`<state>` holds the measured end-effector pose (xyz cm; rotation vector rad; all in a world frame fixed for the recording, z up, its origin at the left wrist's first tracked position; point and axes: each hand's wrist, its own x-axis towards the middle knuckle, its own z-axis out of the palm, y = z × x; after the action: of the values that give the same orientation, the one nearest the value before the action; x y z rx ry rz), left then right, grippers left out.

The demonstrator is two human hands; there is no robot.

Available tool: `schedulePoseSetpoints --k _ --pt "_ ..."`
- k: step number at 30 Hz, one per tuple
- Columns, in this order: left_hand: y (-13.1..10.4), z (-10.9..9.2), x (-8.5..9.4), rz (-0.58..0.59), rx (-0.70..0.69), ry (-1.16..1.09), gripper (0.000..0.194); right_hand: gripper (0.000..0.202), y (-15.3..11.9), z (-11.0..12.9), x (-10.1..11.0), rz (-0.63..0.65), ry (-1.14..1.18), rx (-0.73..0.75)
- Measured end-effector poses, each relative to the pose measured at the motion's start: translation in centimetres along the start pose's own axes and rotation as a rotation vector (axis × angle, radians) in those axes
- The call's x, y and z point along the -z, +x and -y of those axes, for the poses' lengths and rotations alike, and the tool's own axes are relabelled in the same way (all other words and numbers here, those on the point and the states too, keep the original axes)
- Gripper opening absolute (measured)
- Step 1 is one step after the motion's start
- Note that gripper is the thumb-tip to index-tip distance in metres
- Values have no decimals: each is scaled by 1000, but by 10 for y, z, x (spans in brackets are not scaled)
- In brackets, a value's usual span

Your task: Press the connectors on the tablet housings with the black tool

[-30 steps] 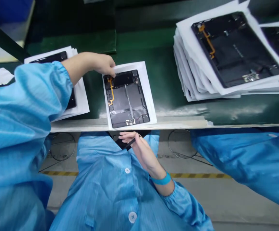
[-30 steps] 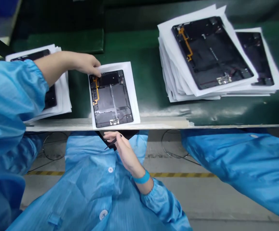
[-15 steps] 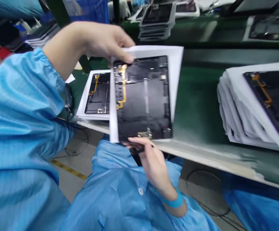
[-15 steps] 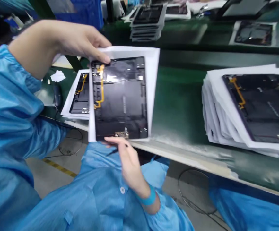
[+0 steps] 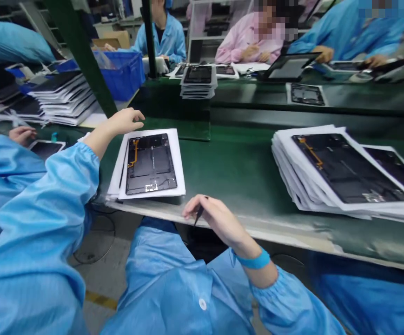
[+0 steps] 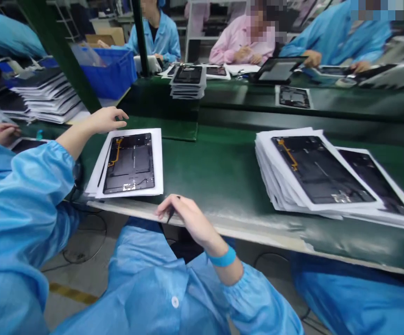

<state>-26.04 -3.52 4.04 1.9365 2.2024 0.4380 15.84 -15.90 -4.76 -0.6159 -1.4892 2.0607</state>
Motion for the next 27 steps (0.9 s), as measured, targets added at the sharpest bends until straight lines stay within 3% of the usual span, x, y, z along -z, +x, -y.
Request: schedulePoseSetpoints --k 3,6,11,13,15,17,20,24,27 --pt "20 -50 -9 -5 -156 4 44 56 -17 7 24 -233 93 57" --pt "45 -134 -32 75 -257 -125 37 58 -37 6 39 -339 145 116" --pt "78 -293 -106 174 -314 -332 24 61 -77 -6 54 -413 163 131" --pt "90 -342 -138 204 -268 -379 23 63 -95 -9 62 -444 159 127" --pt "100 -378 -163 242 -194 -421 32 63 -114 -10 74 -491 154 128" --pt "107 -403 -178 268 -133 -473 40 62 -133 -9 87 -547 151 134" --pt "110 -419 -186 262 -99 -573 40 59 -157 -6 109 -641 157 168" --pt "91 -409 -184 245 -123 -761 9 55 -175 0 139 -816 160 257" --pt "64 -387 -181 269 -146 -911 21 52 -179 5 162 -935 202 362"
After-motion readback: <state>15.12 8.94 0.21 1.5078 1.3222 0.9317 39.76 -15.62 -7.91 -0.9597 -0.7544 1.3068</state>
